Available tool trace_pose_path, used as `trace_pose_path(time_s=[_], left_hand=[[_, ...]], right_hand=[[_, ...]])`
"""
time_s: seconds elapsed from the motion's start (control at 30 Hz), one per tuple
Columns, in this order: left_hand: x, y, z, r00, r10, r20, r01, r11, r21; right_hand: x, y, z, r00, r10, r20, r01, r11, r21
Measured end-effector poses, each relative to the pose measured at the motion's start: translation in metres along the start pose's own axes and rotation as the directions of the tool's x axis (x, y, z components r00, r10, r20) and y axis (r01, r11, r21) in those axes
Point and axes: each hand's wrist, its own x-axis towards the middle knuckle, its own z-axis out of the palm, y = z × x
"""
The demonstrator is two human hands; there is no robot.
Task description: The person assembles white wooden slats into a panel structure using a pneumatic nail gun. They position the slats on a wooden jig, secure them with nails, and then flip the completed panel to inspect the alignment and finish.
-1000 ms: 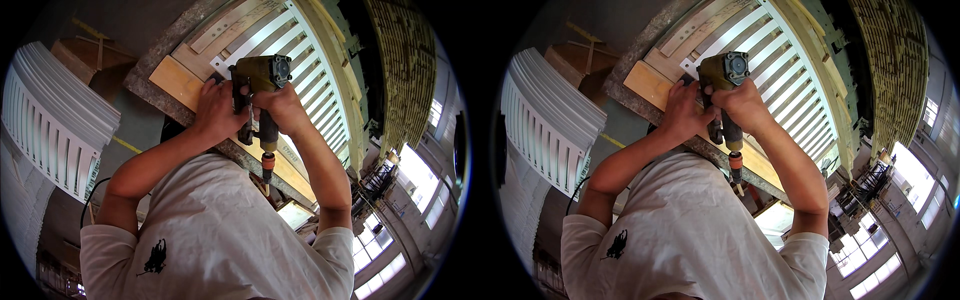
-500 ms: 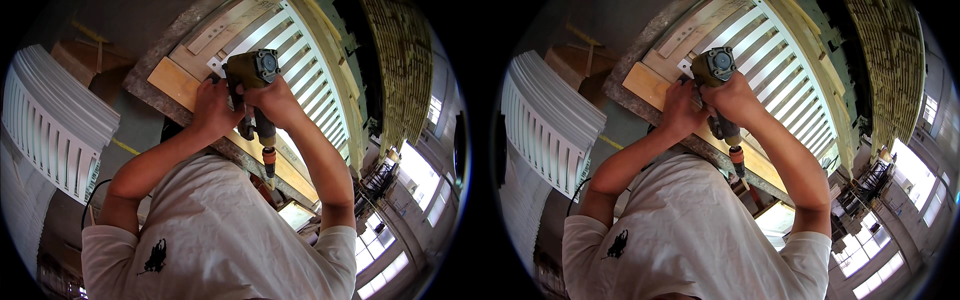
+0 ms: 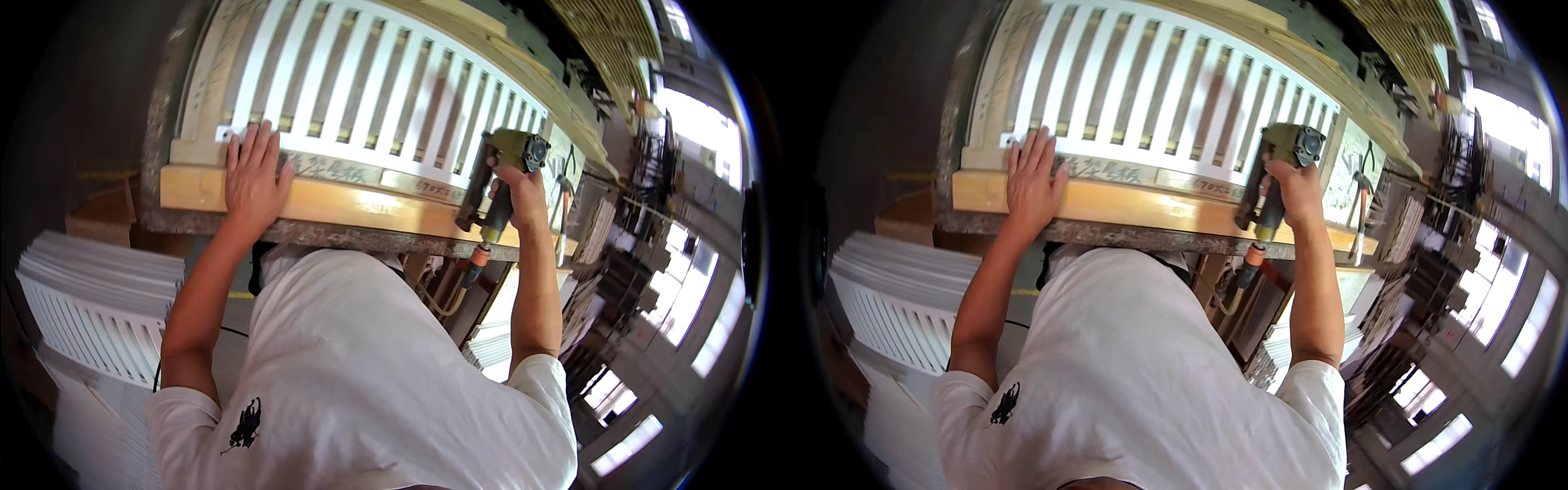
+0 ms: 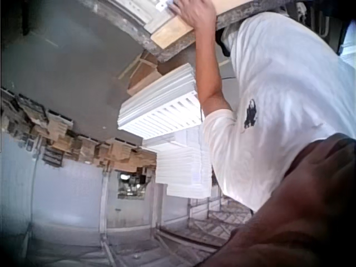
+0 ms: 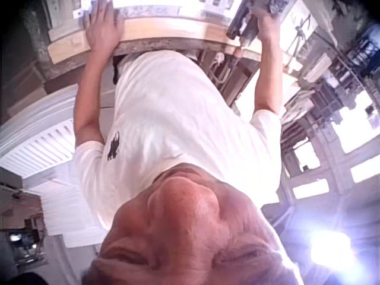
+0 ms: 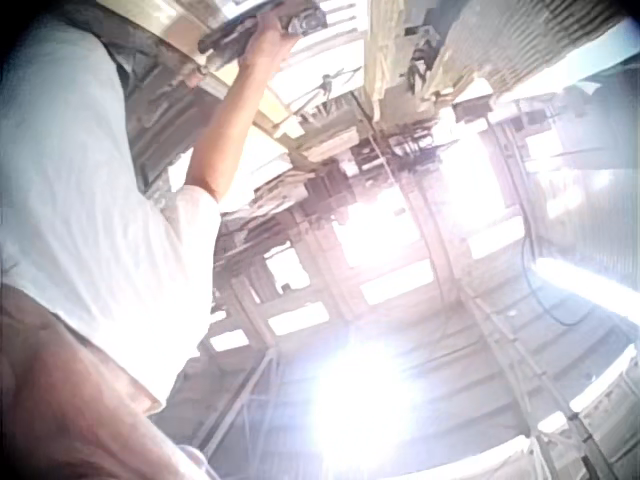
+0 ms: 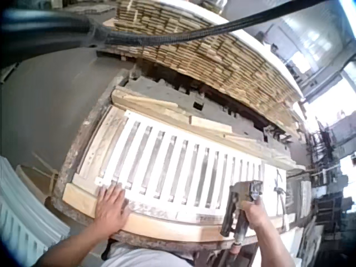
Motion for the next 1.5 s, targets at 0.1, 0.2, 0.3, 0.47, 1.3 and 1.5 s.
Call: trace_pose_path(time_s=[0.1,0.2,0.3,0.47,1.3,1.5], left_hand=[[0.006,0.032,0.016,0.990,0.102,0.097,-0.108,0.993,0.053],[0.015,0.072,0.031,0.980,0.175,0.091,-0.169,0.983,-0.075],[0.033,0.099,0.047,0.969,0.239,0.060,-0.227,0.960,-0.164],[0.112,0.122,0.078,0.959,0.259,-0.111,-0.274,0.950,-0.148],[0.292,0.124,0.107,0.941,0.333,-0.055,-0.334,0.943,0.003],[0.290,0.130,0.078,0.912,0.389,-0.128,-0.392,0.920,0.002]], right_hand=[[0.017,0.059,-0.076,0.975,-0.088,-0.205,0.063,0.990,-0.124],[0.040,0.125,-0.148,0.931,-0.023,-0.364,-0.151,0.884,-0.443],[0.057,0.171,-0.192,0.910,-0.155,-0.385,-0.225,0.597,-0.770],[0.098,0.226,-0.243,0.916,-0.029,-0.401,-0.351,0.428,-0.833],[0.145,0.155,-0.222,0.737,-0.621,-0.266,0.128,0.515,-0.847],[0.139,0.100,-0.186,0.578,-0.795,-0.185,0.339,0.440,-0.831]])
